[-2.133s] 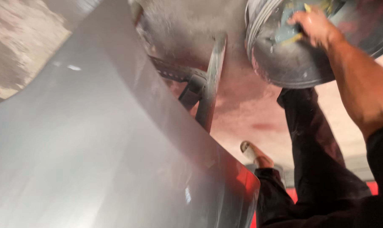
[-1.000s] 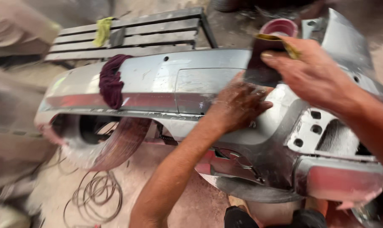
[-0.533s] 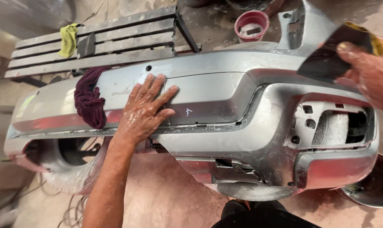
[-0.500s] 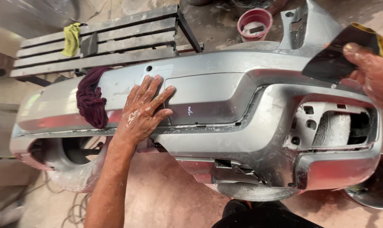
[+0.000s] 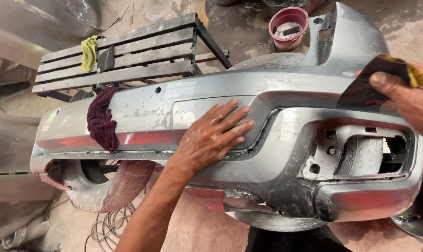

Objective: The person sands a silver car bumper with a sanding block, working across the front face and edges. They repeatedly dip the sanding block into a bucket of water and continue sanding different sections of the bumper.

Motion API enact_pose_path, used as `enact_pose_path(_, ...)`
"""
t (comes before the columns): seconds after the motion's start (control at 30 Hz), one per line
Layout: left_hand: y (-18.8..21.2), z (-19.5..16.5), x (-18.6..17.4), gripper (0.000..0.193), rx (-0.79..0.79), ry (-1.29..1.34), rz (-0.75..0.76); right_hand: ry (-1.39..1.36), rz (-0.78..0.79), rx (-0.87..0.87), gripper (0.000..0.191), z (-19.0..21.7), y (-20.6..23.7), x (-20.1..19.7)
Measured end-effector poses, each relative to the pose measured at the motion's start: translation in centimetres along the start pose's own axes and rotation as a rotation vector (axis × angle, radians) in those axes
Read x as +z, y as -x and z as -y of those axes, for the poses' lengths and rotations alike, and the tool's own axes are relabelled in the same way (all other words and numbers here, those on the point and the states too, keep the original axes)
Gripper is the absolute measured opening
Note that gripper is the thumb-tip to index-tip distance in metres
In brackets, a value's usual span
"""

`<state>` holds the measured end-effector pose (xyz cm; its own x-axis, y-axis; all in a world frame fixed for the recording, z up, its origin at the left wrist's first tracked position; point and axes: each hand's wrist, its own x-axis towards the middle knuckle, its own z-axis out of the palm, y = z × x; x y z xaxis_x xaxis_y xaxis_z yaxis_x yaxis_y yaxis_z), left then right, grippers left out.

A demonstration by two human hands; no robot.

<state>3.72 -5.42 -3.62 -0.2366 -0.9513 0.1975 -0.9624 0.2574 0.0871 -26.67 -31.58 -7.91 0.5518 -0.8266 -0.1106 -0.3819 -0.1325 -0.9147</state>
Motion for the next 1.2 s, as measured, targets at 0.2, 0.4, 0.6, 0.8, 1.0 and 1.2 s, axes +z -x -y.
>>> enact_pose_path(0.2,-0.5,-0.4,-0.4,0.046,0.010,-0.003,-0.064,0.183,-0.037,-0.260,0.022,1.2,1.5,1.1)
enact_pose_path(0.4,-3.8,-0.6,1.7,0.054,-0.018,-0.102,-0.080,0.205,-0.161,-0.382,0.019,4.0,3.1,4.6)
enact_pose_path(0.6,-1.1,1.3,0.3,0.047,0.100,-0.001,-0.134,0.481,-0.463,-0.619,0.019,5.6,6.3,7.9)
enact_pose_path(0.8,4.0,6.6,-3.4,0.041,0.231,0.117,-0.088,0.799,-0.535,-0.616,0.047,7.8,8.9,14.9)
enact_pose_path(1.0,5.3,10.0,-3.7,0.041,0.292,0.144,-0.110,0.927,-0.454,-0.375,0.048,11.2,10.1,21.1)
enact_pose_path(1.2,5.7,10.1,-3.1,0.047,0.304,0.131,-0.121,0.901,-0.259,-0.177,0.060,12.9,11.0,22.8)
